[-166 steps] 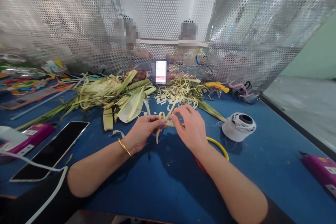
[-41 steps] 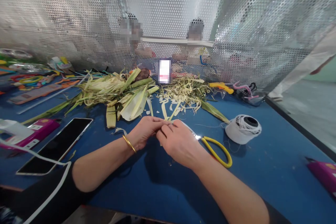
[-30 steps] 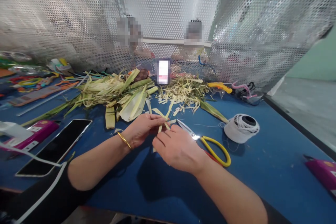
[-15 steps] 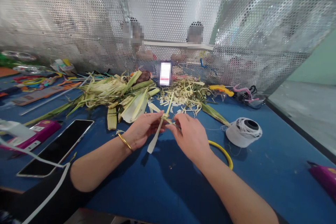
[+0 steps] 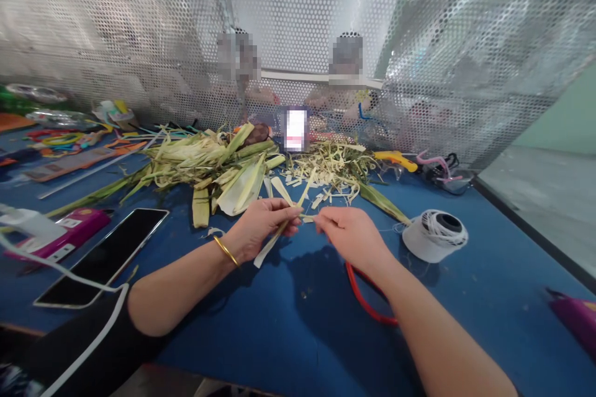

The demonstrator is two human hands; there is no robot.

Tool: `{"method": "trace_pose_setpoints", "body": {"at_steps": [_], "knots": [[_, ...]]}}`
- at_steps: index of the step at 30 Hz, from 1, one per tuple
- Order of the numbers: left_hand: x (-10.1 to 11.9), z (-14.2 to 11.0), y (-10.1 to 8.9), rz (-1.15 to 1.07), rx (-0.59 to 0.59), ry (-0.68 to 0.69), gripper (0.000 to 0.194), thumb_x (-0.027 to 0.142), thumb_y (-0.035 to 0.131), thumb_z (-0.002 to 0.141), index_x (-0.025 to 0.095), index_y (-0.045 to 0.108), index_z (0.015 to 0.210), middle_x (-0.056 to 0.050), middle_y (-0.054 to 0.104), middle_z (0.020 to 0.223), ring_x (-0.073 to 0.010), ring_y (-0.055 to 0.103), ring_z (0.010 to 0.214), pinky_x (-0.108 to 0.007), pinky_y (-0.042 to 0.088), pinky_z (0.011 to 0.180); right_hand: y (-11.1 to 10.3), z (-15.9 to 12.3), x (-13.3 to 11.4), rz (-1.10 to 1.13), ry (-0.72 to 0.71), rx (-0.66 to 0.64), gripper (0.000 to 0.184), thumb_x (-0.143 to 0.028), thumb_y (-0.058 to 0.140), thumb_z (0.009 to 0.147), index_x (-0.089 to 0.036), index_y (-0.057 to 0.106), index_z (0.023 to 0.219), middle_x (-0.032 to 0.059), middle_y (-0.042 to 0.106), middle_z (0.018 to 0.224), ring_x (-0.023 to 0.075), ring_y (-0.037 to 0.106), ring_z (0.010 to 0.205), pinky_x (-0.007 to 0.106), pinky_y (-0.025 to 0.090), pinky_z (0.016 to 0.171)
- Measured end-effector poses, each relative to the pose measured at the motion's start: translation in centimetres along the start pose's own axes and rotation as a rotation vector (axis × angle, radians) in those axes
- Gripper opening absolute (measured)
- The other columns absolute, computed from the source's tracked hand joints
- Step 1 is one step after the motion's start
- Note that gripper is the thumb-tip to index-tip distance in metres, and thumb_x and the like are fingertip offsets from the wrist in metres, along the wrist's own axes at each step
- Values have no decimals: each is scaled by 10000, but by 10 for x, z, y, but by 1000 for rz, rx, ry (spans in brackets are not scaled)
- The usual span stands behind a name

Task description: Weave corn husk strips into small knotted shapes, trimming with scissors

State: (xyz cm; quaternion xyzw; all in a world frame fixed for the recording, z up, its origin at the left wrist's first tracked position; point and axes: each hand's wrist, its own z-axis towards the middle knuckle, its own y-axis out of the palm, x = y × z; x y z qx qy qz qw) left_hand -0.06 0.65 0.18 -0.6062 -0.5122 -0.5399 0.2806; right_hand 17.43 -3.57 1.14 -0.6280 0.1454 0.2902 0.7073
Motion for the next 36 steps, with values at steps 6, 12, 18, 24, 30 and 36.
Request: {"method": "trace_pose_setpoints", "body": {"at_steps": [6,12,18,24,30,36], "knots": [[2,-6,-1,14,-139,-54,145,251,679,770,115,654,726,-13,634,611,-73,584,490,-208,487,559,4,8,11,95,-6,90,284,-391,496,820,-207,707,773,35,674,771,195,584,750,303,407,698],[-3,-9,3,94,-205,-104,266,385,662,773,123,650,729,-34,662,628,-100,609,520,-231,495,573,19,5,0,567,161,110,284,-435,599,752,-176,654,648,2,640,672,160,553,683,279,406,684],[-6,-10,5,99,-171,-110,157,250,677,758,116,638,685,-21,643,583,-79,571,481,-225,488,579,31,2,-4,835,308,220,317,-452,692,644,-176,558,564,-14,571,567,126,481,554,271,381,568],[-2,-12,6,159,-217,-112,134,227,695,722,102,671,681,-13,627,568,-72,560,475,-214,476,570,37,1,-4,753,284,368,270,-406,656,683,-182,549,577,-17,557,580,127,461,578,269,366,581],[-5,-9,4,124,-239,-125,170,269,686,747,106,674,701,-3,603,562,-73,543,484,-218,482,567,35,5,4,630,251,333,330,-458,606,723,-192,519,549,-2,562,583,143,487,600,271,363,592],[-8,-5,6,85,-225,-122,279,284,509,874,118,677,725,23,520,529,-61,467,434,-224,499,547,14,3,6,21,135,530,454,-496,462,856,-196,548,527,42,576,564,184,533,612,322,379,648]]}}
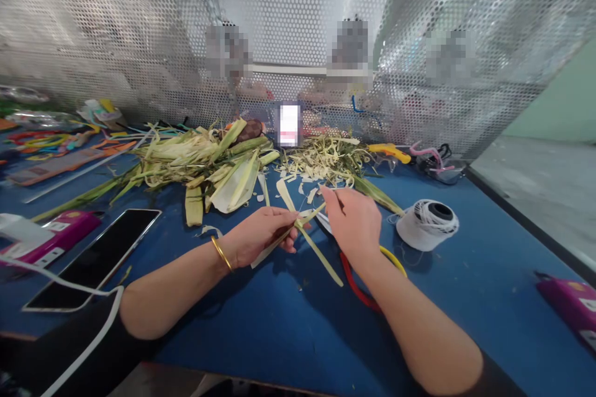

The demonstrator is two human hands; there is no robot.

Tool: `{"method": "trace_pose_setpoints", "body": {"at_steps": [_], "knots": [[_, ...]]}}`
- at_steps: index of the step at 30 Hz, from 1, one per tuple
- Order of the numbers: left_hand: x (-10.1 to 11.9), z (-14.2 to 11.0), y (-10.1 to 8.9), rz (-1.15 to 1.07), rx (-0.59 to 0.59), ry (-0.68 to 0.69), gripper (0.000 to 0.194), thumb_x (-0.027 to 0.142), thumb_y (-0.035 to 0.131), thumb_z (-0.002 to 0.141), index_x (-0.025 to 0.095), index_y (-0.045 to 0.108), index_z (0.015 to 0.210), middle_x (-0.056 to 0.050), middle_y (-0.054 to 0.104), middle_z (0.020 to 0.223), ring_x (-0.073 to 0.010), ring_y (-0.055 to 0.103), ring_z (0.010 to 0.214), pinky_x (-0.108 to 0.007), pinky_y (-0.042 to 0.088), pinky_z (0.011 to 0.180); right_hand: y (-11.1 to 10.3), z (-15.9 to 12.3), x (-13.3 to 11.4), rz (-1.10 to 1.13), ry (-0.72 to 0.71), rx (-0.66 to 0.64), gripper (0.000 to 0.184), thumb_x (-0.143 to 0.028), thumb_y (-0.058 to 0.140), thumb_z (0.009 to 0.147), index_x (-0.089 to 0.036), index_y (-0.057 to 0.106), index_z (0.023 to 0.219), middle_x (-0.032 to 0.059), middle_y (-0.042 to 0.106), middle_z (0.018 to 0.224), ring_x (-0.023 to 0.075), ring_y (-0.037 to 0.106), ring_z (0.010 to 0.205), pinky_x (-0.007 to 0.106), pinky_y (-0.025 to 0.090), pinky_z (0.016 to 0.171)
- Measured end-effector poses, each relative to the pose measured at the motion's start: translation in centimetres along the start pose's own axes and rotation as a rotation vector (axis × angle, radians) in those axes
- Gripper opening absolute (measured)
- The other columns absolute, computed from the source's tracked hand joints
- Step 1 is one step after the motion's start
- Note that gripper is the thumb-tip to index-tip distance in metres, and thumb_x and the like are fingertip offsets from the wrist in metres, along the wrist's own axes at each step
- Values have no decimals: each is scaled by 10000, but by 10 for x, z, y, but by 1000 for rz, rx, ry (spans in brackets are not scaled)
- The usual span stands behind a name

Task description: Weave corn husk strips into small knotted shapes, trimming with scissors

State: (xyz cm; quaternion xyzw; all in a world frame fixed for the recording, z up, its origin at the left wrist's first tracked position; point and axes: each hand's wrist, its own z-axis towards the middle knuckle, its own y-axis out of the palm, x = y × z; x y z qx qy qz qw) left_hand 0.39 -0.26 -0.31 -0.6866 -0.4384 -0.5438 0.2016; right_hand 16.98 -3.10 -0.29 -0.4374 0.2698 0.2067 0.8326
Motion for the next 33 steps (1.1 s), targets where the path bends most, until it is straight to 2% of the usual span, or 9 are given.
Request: {"method": "trace_pose_setpoints", "body": {"at_steps": [2,4,7,9,12,18,23,27,33], "knots": [[-1,0,1,49,-6,22,283,264,505,866,119,660,679,17,524,532,-62,469,436,-215,488,523,-3,-1,-4,-104,-195,67,358,-437,483,862,-195,621,637,70,647,732,214,574,757,353,382,752],[-3,0,1,127,-14,51,251,238,536,833,126,635,632,20,526,528,-64,474,434,-210,476,507,0,-3,-7,-55,-293,-35,265,-396,516,845,-201,668,751,77,675,879,230,580,885,368,373,830],[-6,-2,3,249,-9,98,234,234,581,782,140,593,568,33,518,504,-63,476,417,-204,451,489,7,-6,-8,150,-161,-319,255,-391,535,817,-195,650,701,45,668,779,197,582,787,323,406,755],[-6,-4,4,289,1,110,264,246,592,763,148,560,520,34,515,490,-63,477,409,-197,432,474,12,-7,-8,286,8,-401,277,-406,553,789,-190,594,620,8,602,630,157,532,634,277,398,627],[-5,-5,5,299,-16,104,268,227,594,742,150,547,489,34,508,471,-65,481,413,-193,431,471,16,-10,-7,359,130,-312,276,-399,583,743,-194,526,567,-28,501,528,128,448,537,253,357,543],[-4,-4,2,298,-88,75,204,200,638,720,131,600,532,36,519,479,-63,485,435,-189,446,486,21,-13,-5,262,67,-177,259,-393,562,748,-193,532,586,-20,523,567,138,466,579,260,355,574],[-2,-3,0,137,-61,10,248,331,610,799,123,660,672,31,537,525,-52,472,415,-193,431,477,6,4,2,183,-105,-404,306,-395,418,849,-195,587,692,15,613,688,166,546,680,283,398,654],[1,-3,-3,79,-17,3,279,370,601,812,120,668,706,22,540,535,-56,466,418,-194,402,454,-11,18,10,100,-278,-566,244,-379,458,851,-223,636,791,6,681,784,176,594,744,366,384,876],[0,0,-4,136,-4,18,121,217,685,727,131,667,644,34,522,489,-57,474,413,-192,392,452,-7,19,16,-47,-459,-509,240,-276,527,859,-210,598,640,-33,643,642,132,572,635,411,304,998]]}}
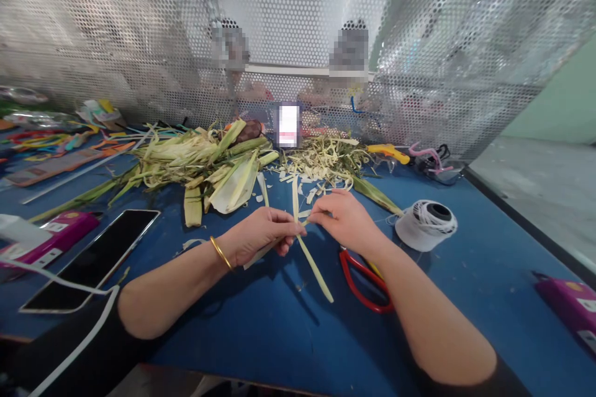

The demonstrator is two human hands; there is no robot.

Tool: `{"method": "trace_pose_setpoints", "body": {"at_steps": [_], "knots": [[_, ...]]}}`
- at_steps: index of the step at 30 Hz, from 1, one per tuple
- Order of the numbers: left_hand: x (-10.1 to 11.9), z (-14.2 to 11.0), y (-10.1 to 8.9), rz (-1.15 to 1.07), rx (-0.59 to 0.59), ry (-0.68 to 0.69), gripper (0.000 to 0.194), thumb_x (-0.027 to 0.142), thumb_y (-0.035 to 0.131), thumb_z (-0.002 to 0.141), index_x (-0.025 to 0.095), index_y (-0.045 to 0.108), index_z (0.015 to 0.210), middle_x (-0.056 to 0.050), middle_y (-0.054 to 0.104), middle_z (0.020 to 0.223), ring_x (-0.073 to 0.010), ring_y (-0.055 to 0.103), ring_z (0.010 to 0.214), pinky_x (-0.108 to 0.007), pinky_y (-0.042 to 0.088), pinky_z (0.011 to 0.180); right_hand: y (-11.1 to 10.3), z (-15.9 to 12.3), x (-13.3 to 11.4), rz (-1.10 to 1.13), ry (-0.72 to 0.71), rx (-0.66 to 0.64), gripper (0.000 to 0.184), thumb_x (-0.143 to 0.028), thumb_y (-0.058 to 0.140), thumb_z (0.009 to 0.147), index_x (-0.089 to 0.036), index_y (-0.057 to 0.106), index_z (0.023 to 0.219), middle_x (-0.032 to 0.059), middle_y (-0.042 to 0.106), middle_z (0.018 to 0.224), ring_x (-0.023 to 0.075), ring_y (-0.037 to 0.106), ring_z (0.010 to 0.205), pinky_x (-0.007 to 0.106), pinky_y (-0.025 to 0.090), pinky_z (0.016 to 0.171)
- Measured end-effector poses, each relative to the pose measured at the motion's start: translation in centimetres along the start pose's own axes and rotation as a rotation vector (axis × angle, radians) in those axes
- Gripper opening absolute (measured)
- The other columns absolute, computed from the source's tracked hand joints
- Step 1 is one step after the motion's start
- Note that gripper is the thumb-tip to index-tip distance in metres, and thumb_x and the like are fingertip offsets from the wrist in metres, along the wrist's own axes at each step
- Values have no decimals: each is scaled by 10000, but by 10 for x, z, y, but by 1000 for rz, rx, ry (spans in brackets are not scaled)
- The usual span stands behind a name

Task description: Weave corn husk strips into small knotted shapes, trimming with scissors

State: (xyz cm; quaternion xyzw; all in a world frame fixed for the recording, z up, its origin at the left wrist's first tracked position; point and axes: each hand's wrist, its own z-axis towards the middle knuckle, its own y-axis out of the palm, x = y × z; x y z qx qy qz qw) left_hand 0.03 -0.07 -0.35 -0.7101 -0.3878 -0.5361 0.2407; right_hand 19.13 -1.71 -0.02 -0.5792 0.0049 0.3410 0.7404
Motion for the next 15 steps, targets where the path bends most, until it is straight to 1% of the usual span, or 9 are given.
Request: {"method": "trace_pose_setpoints", "body": {"at_steps": [2,5,6,7,8,9,10,12,15], "knots": [[0,0,0,-34,36,1,133,227,703,719,126,668,639,19,552,502,-62,495,432,-202,419,487,2,-1,-4,-153,-36,133,210,-244,517,872,-213,621,692,-12,679,748,155,603,745,423,278,1014],[2,0,-2,-146,105,42,161,274,725,713,122,684,682,-24,637,594,-86,578,533,-228,477,596,-3,-5,-16,-412,-33,476,148,-266,518,881,-219,658,874,56,684,985,220,588,965,428,290,989],[2,1,-3,-192,121,68,160,279,728,711,123,691,702,-40,667,647,-97,607,587,-236,489,640,-6,-8,-22,-462,-8,590,161,-289,518,884,-210,658,902,75,679,994,228,588,962,415,318,955],[3,1,-4,-236,129,96,150,271,733,705,125,698,720,-53,690,703,-107,628,641,-244,497,683,-7,-10,-27,-480,21,670,179,-299,511,889,-199,658,876,81,682,938,222,598,904,390,352,900],[3,2,-5,-277,136,124,138,253,742,692,127,705,733,-62,705,750,-114,639,686,-248,499,718,-7,-11,-32,-471,44,691,214,-311,501,894,-193,651,798,73,678,838,210,600,819,366,377,828],[4,2,-5,-311,143,150,133,235,753,673,126,711,737,-68,713,783,-119,642,719,-249,498,744,-5,-12,-37,-434,64,654,268,-331,494,897,-191,634,716,64,660,755,200,591,758,341,388,758],[4,3,-5,-335,147,173,137,219,767,649,125,715,734,-71,717,797,-121,641,738,-248,496,762,-1,-13,-40,-362,84,570,305,-349,487,898,-194,621,671,53,642,703,188,580,711,317,388,694],[4,4,-5,-363,149,206,164,211,791,606,119,722,723,-71,719,783,-125,637,743,-247,494,777,12,-11,-43,-144,162,337,301,-372,490,891,-205,634,686,25,635,688,158,565,644,273,375,595],[2,5,-3,-384,133,215,199,222,808,571,118,726,719,-67,718,754,-131,635,711,-251,498,756,34,-8,-42,113,273,132,253,-352,538,848,-209,641,667,9,643,683,155,574,647,257,395,599]]}}
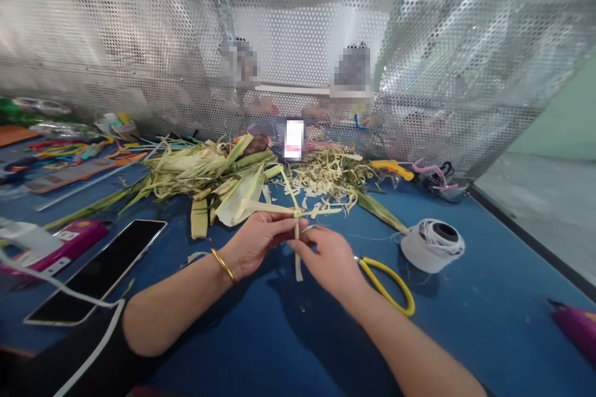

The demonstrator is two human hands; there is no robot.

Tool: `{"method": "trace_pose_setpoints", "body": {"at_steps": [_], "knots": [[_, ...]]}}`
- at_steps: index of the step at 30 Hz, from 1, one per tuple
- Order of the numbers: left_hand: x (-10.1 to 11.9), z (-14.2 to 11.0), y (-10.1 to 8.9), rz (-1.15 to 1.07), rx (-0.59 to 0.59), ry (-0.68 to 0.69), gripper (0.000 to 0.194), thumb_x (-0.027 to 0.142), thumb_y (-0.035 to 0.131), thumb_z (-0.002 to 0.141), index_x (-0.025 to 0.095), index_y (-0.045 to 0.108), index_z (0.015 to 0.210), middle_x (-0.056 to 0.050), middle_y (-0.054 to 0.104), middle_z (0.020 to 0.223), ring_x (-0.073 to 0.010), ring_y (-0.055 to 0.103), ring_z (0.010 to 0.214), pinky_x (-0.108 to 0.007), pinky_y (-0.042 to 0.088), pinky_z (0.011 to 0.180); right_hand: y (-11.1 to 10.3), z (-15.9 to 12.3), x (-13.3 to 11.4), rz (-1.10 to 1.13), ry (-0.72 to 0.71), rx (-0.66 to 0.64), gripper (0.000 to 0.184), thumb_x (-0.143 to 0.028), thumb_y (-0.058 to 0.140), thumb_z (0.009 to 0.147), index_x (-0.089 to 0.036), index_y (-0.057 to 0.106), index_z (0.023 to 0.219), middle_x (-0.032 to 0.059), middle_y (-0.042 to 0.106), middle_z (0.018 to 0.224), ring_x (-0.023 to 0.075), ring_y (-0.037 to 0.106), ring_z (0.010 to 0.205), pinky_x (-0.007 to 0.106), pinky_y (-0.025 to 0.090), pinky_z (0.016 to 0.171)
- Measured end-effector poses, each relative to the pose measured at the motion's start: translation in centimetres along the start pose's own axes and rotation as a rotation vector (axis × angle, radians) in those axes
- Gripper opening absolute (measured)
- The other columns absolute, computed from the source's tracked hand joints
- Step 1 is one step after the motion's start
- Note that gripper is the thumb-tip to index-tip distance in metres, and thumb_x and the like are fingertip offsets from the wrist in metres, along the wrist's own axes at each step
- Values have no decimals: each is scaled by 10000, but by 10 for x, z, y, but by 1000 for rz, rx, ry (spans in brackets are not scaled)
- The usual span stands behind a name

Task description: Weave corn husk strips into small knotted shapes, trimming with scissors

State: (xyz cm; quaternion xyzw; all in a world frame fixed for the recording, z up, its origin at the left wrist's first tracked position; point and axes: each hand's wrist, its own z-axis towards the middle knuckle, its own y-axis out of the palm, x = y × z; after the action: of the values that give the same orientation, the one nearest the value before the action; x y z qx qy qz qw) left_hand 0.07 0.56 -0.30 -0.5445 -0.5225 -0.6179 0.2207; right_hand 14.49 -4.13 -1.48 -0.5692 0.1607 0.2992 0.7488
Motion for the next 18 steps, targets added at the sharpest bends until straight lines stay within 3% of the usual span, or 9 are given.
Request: {"method": "trace_pose_setpoints", "body": {"at_steps": [2,5,10,12,15,16,18], "knots": [[-2,0,0,-16,4,3,200,213,816,551,122,722,703,-58,712,727,-132,632,686,-253,500,733,9,0,1,87,33,-54,261,-322,518,849,-207,630,643,9,646,675,162,583,671,261,410,625],[-6,-1,1,-50,33,15,192,183,825,523,130,704,663,-45,697,682,-133,628,677,-252,499,718,11,-3,-2,106,-38,-33,291,-287,470,868,-203,596,619,22,644,720,171,583,730,270,416,664],[-7,-1,1,-79,49,-38,127,144,782,567,117,681,640,-41,679,678,-116,616,668,-224,493,690,1,-8,-10,-81,-203,-22,298,-248,447,896,-200,560,624,22,633,718,164,568,715,275,381,664],[-3,-1,0,-60,56,-53,87,119,747,609,112,668,645,-35,662,659,-100,601,634,-216,495,673,-4,-7,-9,-209,-274,71,327,-259,414,924,-195,566,641,28,620,691,162,556,677,289,367,668],[3,-1,0,-31,70,-92,68,103,680,678,120,625,642,-25,630,638,-98,593,608,-241,516,673,-12,-3,-2,-372,-299,307,239,-302,433,928,-176,621,850,85,660,867,209,580,814,326,372,749],[4,-1,0,-21,70,-106,81,108,660,698,124,608,637,-20,618,634,-100,593,607,-246,520,664,-13,-1,1,-413,-289,346,212,-309,456,919,-172,618,927,101,664,933,225,581,872,340,369,787],[4,-2,0,23,64,-121,100,145,646,727,133,587,647,-3,583,605,-92,573,577,-225,505,595,-13,2,6,-461,-283,301,180,-290,462,918,-185,609,925,80,678,880,214,591,833,358,348,849]]}}
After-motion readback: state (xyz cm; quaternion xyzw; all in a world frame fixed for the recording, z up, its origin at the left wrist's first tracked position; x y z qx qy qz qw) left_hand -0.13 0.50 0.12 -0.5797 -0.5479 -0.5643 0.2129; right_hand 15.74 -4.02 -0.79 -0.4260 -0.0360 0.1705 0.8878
